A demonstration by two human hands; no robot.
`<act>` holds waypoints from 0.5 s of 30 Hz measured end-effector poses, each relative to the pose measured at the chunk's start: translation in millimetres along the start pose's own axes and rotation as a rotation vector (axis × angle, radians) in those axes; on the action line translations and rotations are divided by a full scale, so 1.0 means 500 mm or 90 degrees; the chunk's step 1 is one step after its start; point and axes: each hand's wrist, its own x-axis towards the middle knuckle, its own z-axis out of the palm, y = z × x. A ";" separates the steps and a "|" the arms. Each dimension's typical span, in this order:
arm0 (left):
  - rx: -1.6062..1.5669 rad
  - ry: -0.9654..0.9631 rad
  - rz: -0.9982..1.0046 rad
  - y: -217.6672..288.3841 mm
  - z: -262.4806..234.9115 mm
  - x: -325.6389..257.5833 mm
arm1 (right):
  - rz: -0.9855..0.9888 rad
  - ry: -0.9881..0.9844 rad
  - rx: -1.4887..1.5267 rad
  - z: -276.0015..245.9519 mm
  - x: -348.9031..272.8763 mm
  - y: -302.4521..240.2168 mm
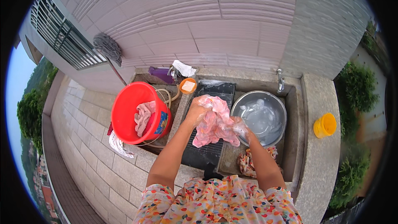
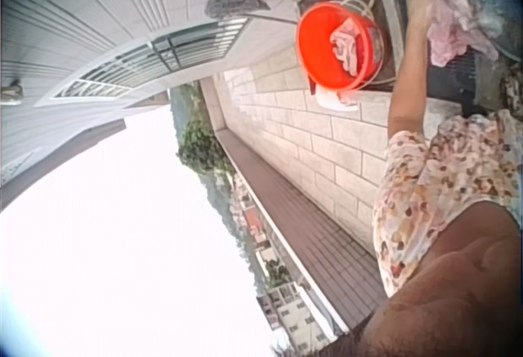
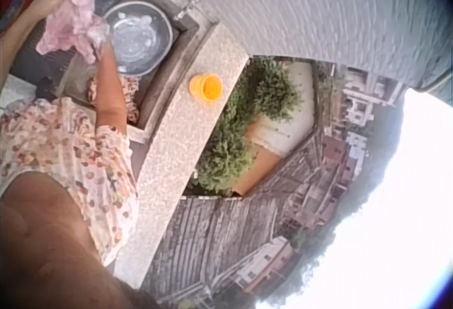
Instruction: The person washes a pink cloth and a patterned garment by hand in a basin, scrubbing them against a washboard with soap and rinsing them in a sink.
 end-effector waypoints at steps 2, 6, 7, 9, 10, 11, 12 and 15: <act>-0.079 0.051 -0.021 -0.018 -0.023 0.009 | -0.068 0.047 0.175 0.008 0.001 0.031; -0.078 0.106 0.038 -0.054 -0.040 0.031 | -0.237 -0.036 0.622 0.001 0.018 0.049; 0.037 0.150 0.058 -0.063 -0.022 0.024 | -0.271 -0.055 0.715 0.003 0.021 0.048; 0.236 0.163 0.095 -0.078 0.036 -0.002 | -0.206 -0.077 0.879 0.024 0.035 0.042; 0.343 0.093 0.120 -0.088 0.077 -0.032 | -0.179 -0.118 0.970 0.038 0.039 0.041; 0.308 0.040 0.218 -0.102 0.128 -0.052 | -0.228 -0.052 0.948 0.054 0.046 0.039; 0.509 -0.011 0.317 -0.116 0.168 -0.069 | -0.402 -0.278 1.088 0.074 0.040 0.044; 0.659 -0.049 0.384 -0.138 0.192 -0.066 | -0.301 -0.102 0.852 0.105 0.024 0.061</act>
